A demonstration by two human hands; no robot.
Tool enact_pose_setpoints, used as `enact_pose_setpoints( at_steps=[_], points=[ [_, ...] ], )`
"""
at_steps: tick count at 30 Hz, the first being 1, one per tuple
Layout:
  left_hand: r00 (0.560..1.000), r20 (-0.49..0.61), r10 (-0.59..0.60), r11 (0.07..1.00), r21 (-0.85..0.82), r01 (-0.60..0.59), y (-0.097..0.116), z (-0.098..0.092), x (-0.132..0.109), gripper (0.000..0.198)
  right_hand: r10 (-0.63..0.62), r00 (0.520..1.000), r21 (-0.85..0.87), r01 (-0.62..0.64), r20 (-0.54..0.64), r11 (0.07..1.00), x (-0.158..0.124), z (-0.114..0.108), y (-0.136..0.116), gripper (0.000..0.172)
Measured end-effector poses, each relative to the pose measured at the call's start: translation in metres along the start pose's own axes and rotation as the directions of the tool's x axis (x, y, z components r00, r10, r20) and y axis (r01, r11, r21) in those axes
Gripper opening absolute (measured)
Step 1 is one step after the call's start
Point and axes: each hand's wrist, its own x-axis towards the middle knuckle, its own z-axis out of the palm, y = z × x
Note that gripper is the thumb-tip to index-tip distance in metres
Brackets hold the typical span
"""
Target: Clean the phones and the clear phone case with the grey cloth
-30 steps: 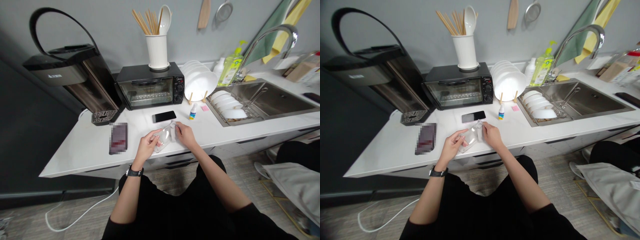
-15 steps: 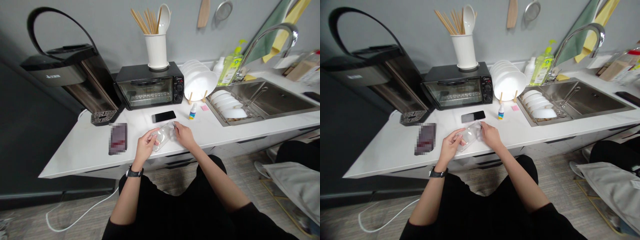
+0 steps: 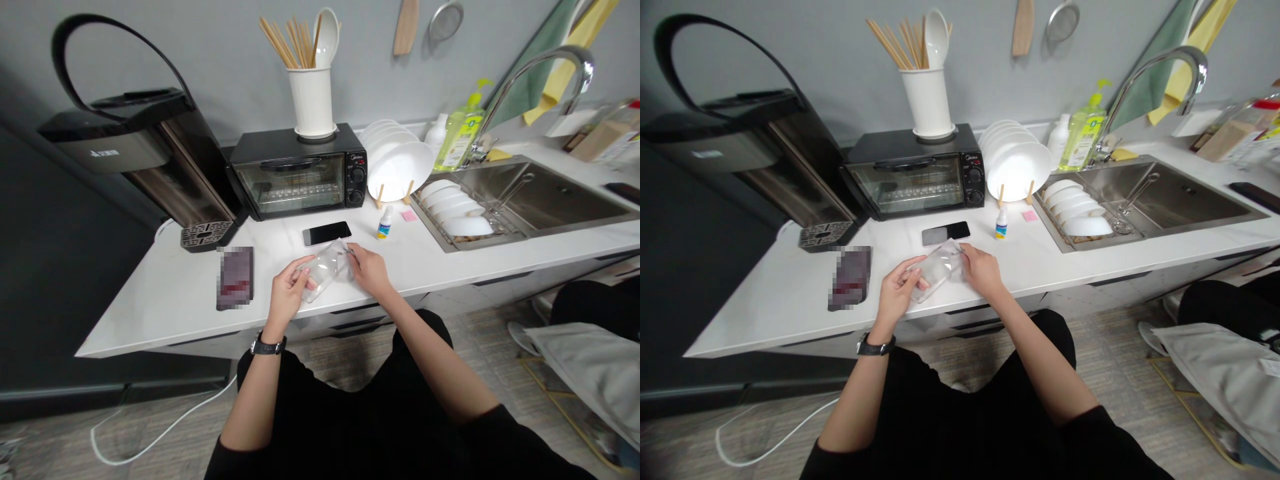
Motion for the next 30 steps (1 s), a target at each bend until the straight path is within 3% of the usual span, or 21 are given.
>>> enact_pose_setpoints(
  at_steps=[5,11,13,17,22,24,28,30],
  points=[
    [0.985,0.165,-0.053,0.998,-0.025,0.058,0.0005,-0.0012,-0.0008,0.052,0.162,0.987,-0.150,-0.161,-0.004,0.975,-0.0010,-0.0024,0.0004,0.056],
    [0.999,0.040,-0.016,1.000,0.022,0.015,0.0001,0.0004,-0.0007,0.048,0.023,0.998,-0.077,-0.018,0.052,0.997,0.0024,0.0004,-0.0007,0.031],
    [0.998,0.053,-0.022,1.000,0.015,0.021,0.0000,0.0000,-0.0007,0.050,0.078,0.995,-0.108,-0.072,0.055,0.992,0.0030,-0.0001,-0.0011,0.033],
    [0.988,0.149,-0.047,0.998,-0.025,0.051,0.0001,-0.0011,-0.0009,0.054,0.180,0.983,-0.173,-0.169,0.046,0.970,0.0020,-0.0020,-0.0009,0.056],
    [0.998,0.060,-0.019,0.999,0.027,0.018,-0.0017,-0.0003,-0.0009,0.048,0.038,0.995,-0.087,-0.030,0.096,0.996,0.0042,0.0016,0.0009,0.028],
    [1.000,0.025,-0.018,0.999,0.039,0.017,-0.0015,0.0000,-0.0010,0.047,0.044,0.994,-0.088,-0.035,0.099,0.995,0.0051,0.0022,0.0011,0.027],
    [0.992,0.118,-0.042,0.999,-0.006,0.043,0.0018,-0.0002,-0.0017,0.050,0.154,0.985,-0.159,-0.139,0.082,0.977,0.0040,-0.0006,-0.0002,0.052],
    [0.988,0.147,-0.048,0.999,-0.017,0.051,0.0029,-0.0003,-0.0020,0.051,0.167,0.982,-0.166,-0.151,0.086,0.975,0.0032,-0.0014,-0.0008,0.057]
  ],
)
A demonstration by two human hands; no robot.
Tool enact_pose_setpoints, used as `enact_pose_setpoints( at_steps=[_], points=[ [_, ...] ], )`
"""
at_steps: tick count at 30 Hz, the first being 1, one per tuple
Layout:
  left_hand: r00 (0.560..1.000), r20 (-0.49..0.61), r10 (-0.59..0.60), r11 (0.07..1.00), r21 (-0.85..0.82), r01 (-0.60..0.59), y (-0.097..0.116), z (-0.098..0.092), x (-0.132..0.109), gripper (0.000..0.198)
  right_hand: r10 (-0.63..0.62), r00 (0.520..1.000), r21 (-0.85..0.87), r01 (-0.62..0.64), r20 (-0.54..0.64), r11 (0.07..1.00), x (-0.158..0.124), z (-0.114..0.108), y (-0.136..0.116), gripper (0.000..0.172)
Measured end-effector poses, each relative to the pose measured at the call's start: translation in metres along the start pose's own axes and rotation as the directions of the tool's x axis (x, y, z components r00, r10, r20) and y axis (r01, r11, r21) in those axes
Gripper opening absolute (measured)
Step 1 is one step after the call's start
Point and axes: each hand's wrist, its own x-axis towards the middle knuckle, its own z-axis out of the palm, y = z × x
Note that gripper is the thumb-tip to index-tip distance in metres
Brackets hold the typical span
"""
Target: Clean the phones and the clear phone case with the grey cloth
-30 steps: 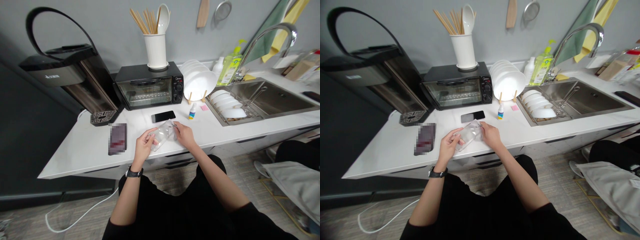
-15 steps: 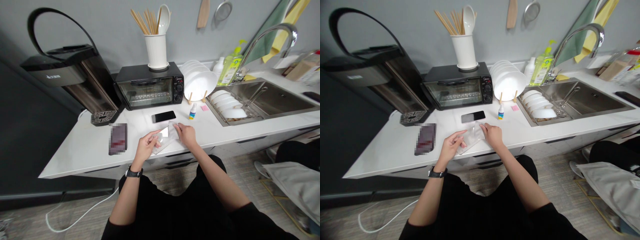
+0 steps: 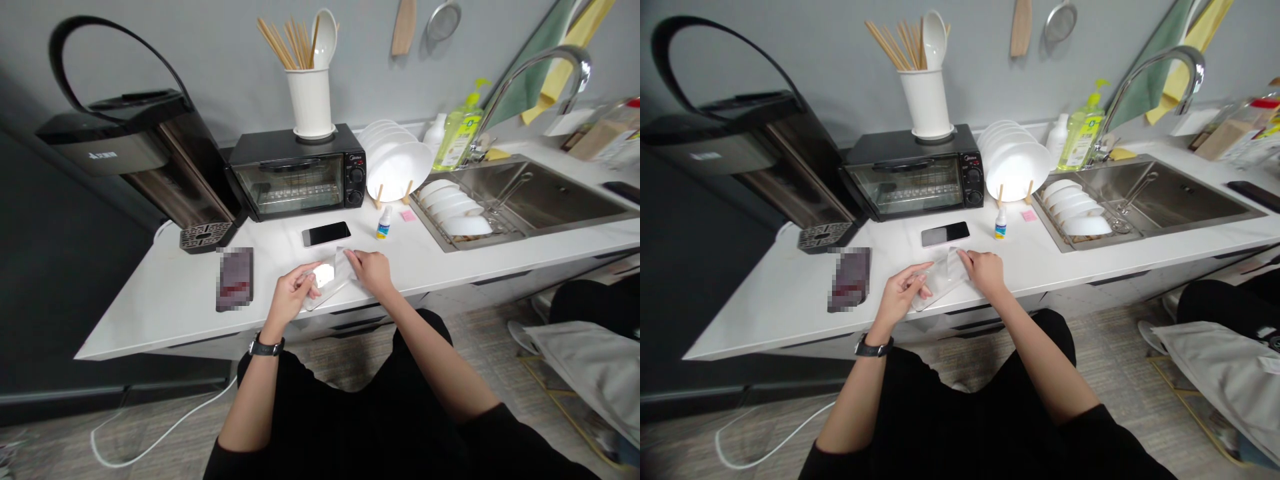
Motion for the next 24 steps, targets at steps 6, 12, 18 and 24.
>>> enact_pose_setpoints(
  at_steps=[6,12,18,24],
  points=[
    [0.986,-0.165,0.037,0.998,0.057,-0.028,-0.0043,0.0001,0.0011,0.049,-0.158,0.987,0.097,0.156,0.007,0.983,0.0022,0.0024,-0.0002,0.025],
    [1.000,0.015,-0.009,1.000,0.026,0.008,-0.0021,-0.0012,0.0008,0.053,0.027,1.000,0.018,-0.027,-0.012,0.999,-0.0008,-0.0022,-0.0011,0.056],
    [0.991,-0.131,0.012,0.998,0.070,-0.003,-0.0021,-0.0013,0.0015,0.050,-0.112,0.994,0.100,0.112,-0.001,0.989,0.0006,-0.0014,-0.0028,0.026],
    [1.000,0.020,-0.019,1.000,0.011,0.019,0.0004,-0.0017,0.0017,0.053,0.007,1.000,0.027,-0.007,-0.003,1.000,0.0003,-0.0008,-0.0006,0.054]
  ],
)
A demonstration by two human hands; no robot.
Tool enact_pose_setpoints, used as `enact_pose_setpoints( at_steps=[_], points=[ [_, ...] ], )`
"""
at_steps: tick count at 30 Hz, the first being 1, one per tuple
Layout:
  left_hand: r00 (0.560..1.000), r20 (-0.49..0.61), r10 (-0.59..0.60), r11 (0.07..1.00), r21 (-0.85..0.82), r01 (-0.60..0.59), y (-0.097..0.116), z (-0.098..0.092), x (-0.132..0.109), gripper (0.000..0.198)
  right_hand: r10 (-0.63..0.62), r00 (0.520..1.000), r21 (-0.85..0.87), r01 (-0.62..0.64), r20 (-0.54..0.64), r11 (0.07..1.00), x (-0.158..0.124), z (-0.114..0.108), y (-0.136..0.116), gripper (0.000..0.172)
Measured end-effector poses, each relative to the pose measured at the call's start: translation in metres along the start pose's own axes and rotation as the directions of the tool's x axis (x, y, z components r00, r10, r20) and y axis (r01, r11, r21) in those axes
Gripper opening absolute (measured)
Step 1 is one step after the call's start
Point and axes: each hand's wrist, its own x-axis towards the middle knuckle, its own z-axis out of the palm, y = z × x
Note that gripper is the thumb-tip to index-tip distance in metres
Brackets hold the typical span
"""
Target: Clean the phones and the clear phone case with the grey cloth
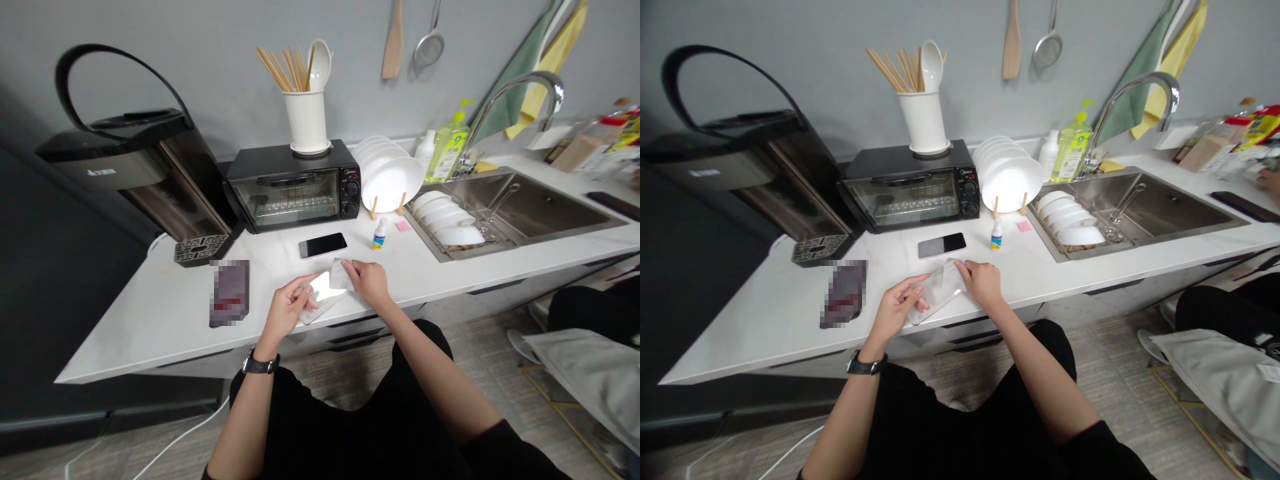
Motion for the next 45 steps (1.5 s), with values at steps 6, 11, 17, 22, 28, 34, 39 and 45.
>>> enact_pose_setpoints(
  at_steps=[6,11,17,22,28,34,39,45],
  points=[
    [0.992,-0.120,0.040,0.998,0.051,-0.034,-0.0013,0.0014,0.0003,0.046,-0.127,0.991,0.063,0.125,0.030,0.990,0.0012,0.0031,-0.0001,0.026],
    [0.998,-0.058,0.003,1.000,0.008,-0.002,-0.0030,0.0005,0.0007,0.049,-0.040,0.999,0.043,0.039,0.020,0.998,0.0007,-0.0004,0.0008,0.041],
    [0.998,-0.059,0.016,0.999,0.034,-0.014,-0.0021,0.0021,0.0008,0.049,-0.045,0.998,-0.003,0.045,0.043,0.999,-0.0007,0.0014,-0.0034,0.034],
    [0.989,-0.145,0.020,0.999,0.036,-0.015,-0.0021,0.0011,0.0022,0.046,-0.090,0.996,0.042,0.089,0.014,0.995,0.0004,0.0023,-0.0015,0.028],
    [1.000,0.002,-0.010,1.000,0.006,0.010,-0.0037,0.0004,0.0022,0.051,0.005,1.000,-0.034,-0.004,0.017,0.999,-0.0016,0.0017,-0.0002,0.049],
    [0.986,-0.163,0.026,0.999,0.030,-0.022,-0.0045,0.0016,0.0036,0.047,-0.111,0.994,0.017,0.110,0.025,0.994,0.0000,0.0028,-0.0037,0.029],
    [1.000,-0.010,0.005,1.000,-0.014,-0.005,-0.0034,0.0013,0.0014,0.050,0.036,0.999,-0.026,-0.036,-0.001,0.999,-0.0021,-0.0021,-0.0027,0.052],
    [0.992,-0.128,0.024,1.000,0.004,-0.023,-0.0043,0.0022,0.0047,0.047,-0.129,0.991,0.129,0.131,-0.025,0.983,-0.0001,0.0030,0.0006,0.028]
  ],
)
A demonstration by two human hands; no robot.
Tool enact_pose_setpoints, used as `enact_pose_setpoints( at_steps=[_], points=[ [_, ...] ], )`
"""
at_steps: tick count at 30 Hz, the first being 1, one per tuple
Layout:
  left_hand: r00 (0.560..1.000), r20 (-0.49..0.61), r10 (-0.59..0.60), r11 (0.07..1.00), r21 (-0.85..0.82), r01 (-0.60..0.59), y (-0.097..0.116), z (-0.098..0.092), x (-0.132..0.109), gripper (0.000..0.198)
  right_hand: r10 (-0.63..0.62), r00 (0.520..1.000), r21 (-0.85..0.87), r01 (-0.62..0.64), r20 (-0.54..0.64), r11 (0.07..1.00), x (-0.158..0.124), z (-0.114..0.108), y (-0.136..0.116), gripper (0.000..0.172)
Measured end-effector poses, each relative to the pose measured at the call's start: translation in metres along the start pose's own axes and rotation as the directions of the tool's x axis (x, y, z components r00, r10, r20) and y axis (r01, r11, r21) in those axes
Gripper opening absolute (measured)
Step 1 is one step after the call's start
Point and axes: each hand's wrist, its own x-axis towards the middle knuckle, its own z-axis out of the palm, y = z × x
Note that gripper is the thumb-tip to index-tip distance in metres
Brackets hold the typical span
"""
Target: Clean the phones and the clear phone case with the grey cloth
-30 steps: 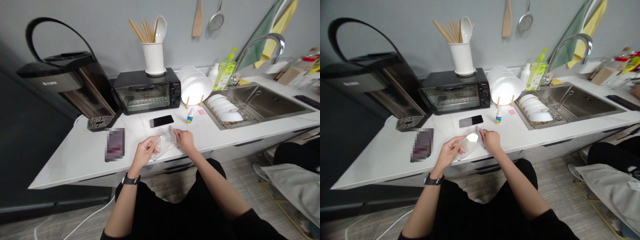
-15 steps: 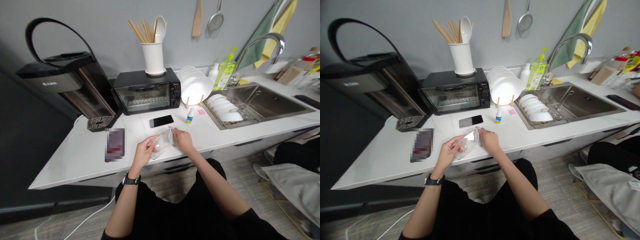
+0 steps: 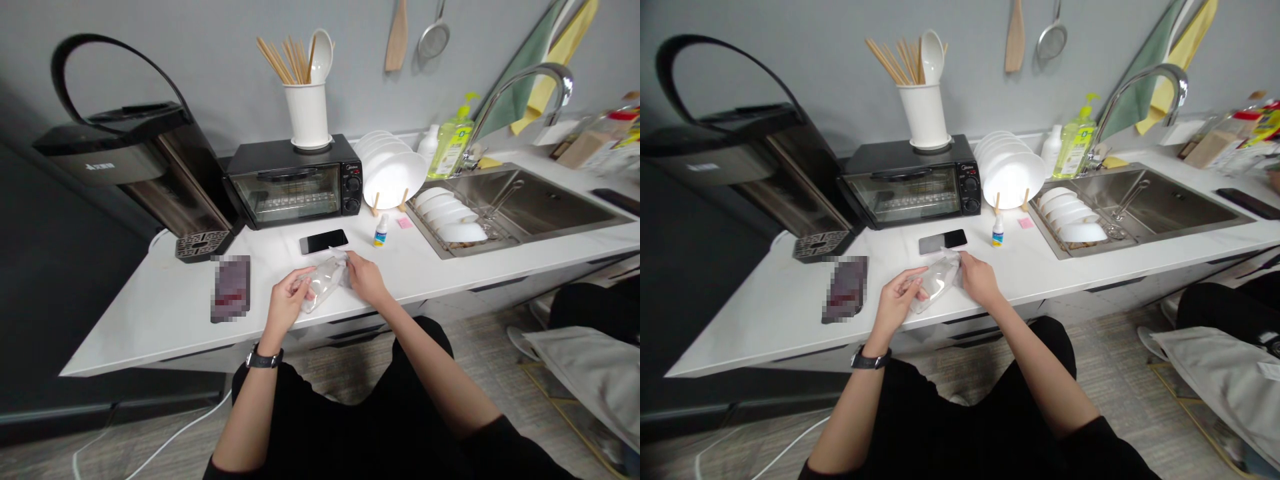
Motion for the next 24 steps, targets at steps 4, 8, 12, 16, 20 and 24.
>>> enact_pose_setpoints(
  at_steps=[4,8,12,16,20,24],
  points=[
    [0.994,-0.094,-0.061,0.997,-0.059,0.055,-0.002,0.001,0.004,0.043,0.080,0.996,-0.005,-0.080,-0.034,0.997,0.002,0.002,0.001,0.035],
    [0.994,-0.076,-0.077,0.994,-0.079,0.071,-0.004,0.001,0.006,0.041,0.173,0.981,-0.004,-0.174,-0.089,0.985,0.001,0.003,0.000,0.049],
    [1.000,0.017,0.001,0.995,-0.097,0.000,-0.012,0.001,0.006,0.040,0.179,0.970,0.097,-0.165,-0.165,0.982,0.002,0.004,0.002,0.034],
    [0.998,0.057,0.018,0.999,-0.049,-0.016,-0.023,0.001,0.007,0.033,0.172,0.969,0.166,-0.142,-0.179,0.976,0.003,0.003,0.007,0.043],
    [0.998,0.056,0.042,0.998,0.038,-0.044,-0.026,0.002,0.007,0.028,0.253,0.927,0.284,-0.173,-0.277,0.943,0.003,0.001,0.011,0.057],
    [0.994,0.055,0.096,0.958,0.267,-0.107,-0.018,0.006,0.002,0.020,0.128,0.932,0.178,-0.070,-0.338,0.982,0.002,0.000,0.007,0.051]
  ],
)
